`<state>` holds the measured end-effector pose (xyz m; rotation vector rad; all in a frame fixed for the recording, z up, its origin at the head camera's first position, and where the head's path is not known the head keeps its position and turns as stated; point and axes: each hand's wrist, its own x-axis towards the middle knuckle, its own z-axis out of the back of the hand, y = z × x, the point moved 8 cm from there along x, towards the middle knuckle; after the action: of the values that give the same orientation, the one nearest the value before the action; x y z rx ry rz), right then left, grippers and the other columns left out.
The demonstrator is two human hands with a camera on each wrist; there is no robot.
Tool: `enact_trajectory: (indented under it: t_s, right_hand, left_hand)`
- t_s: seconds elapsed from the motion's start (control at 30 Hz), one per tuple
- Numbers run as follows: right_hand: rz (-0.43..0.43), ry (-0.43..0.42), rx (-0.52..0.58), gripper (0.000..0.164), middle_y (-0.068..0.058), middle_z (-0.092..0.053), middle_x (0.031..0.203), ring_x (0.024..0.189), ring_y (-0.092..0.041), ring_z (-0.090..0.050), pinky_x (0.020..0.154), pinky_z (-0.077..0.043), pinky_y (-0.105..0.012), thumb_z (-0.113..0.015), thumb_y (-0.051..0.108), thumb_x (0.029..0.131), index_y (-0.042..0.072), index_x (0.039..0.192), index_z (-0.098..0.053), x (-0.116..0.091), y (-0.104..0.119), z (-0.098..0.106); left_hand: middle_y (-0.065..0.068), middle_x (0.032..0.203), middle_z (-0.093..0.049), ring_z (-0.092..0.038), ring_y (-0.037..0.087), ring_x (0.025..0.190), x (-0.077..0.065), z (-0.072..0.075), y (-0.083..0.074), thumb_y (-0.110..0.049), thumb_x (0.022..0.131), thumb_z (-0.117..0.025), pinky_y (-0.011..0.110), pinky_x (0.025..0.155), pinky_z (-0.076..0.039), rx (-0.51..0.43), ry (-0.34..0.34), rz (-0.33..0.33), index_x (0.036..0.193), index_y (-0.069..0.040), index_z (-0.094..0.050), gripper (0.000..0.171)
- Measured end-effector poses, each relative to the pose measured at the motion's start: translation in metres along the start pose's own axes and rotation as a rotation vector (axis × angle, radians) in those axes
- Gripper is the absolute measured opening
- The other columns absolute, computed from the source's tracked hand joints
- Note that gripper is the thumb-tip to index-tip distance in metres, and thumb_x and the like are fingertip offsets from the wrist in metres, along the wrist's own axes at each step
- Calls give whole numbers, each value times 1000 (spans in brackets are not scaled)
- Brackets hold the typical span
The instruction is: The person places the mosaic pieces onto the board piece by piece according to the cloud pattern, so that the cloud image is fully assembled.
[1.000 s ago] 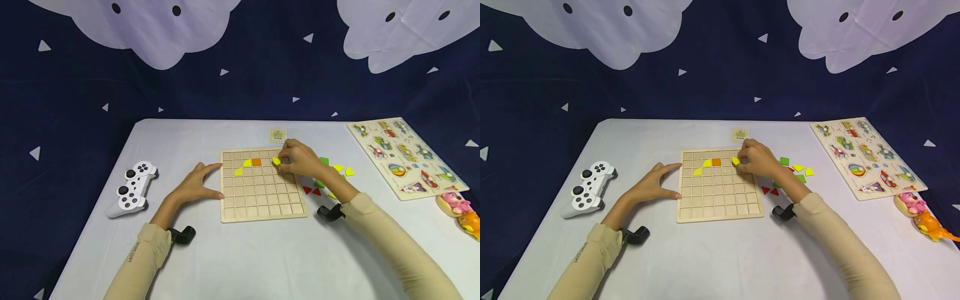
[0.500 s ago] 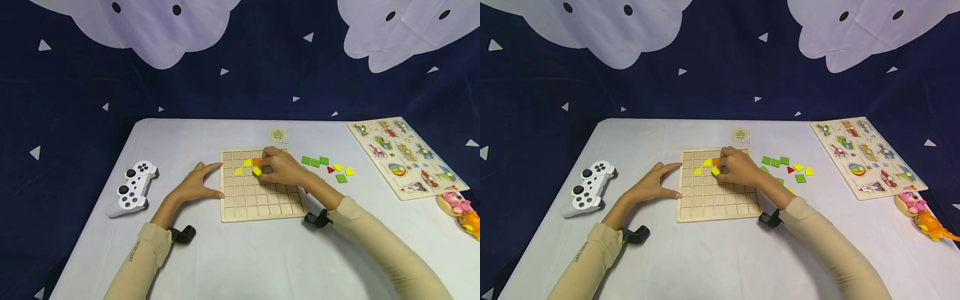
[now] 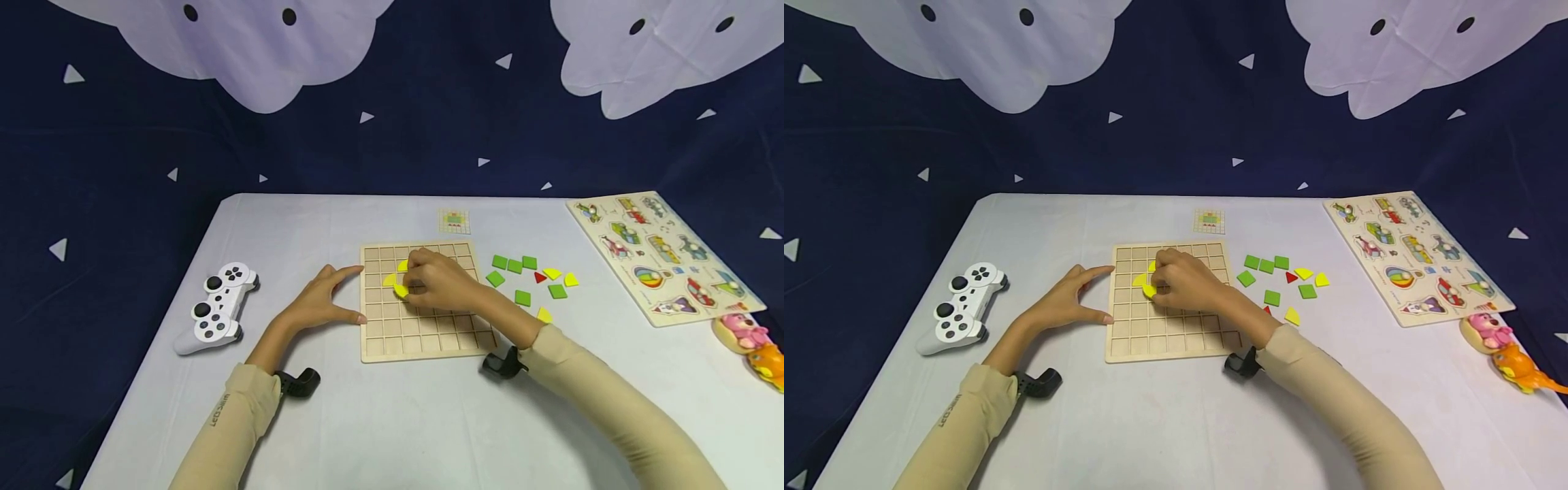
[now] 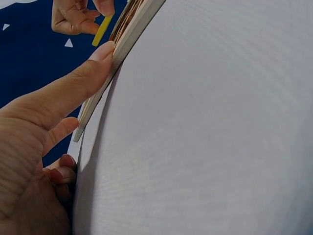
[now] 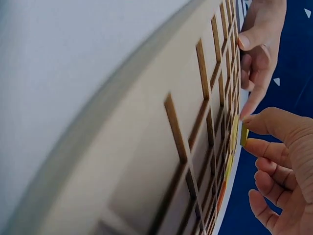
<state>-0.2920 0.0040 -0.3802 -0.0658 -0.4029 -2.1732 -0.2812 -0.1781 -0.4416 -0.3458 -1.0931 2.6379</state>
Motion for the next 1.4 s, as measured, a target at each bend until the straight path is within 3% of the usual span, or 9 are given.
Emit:
enact_trajectory:
  t_s: [0.27,0.7,0.93,1.23,1.4]
  right_hand:
    - [22,24,-24,19,-2,-58,92,83,-15,-49,75,-45,-30,-77,22,82,8,94,-78,8,8,-10]
    - [-72,40,55,11,-6,-55,90,81,-18,-48,75,-44,-31,-77,11,84,5,88,-69,9,10,-17]
    - [-95,42,10,9,-3,-53,84,76,-17,-45,73,-41,-30,-76,12,83,7,84,-68,14,12,-19]
    - [-192,55,41,11,-3,-53,88,80,-18,-46,73,-41,-30,-76,15,85,7,87,-69,12,9,-19]
    - [-195,43,29,11,-3,-54,89,81,-17,-48,74,-43,-30,-76,17,87,8,90,-71,10,9,-21]
  left_hand:
    - [6,97,-36,-38,20,86,-1,0,1,-41,65,-91,36,76,-34,-10,6,4,152,-24,-41,102]
    - [6,97,-37,-39,21,86,0,1,-2,-41,65,-91,37,76,-34,2,5,-7,152,-24,-42,101]
    - [7,98,-37,-39,21,88,1,0,-1,-41,66,-91,37,77,-34,4,5,-11,152,-23,-42,101]
    - [7,99,-38,-40,22,89,1,1,-2,-42,65,-91,37,78,-34,4,-2,-15,151,-24,-42,101]
    - [7,99,-38,-40,21,89,0,0,1,-43,66,-91,37,78,-34,7,-5,-14,152,-24,-42,101]
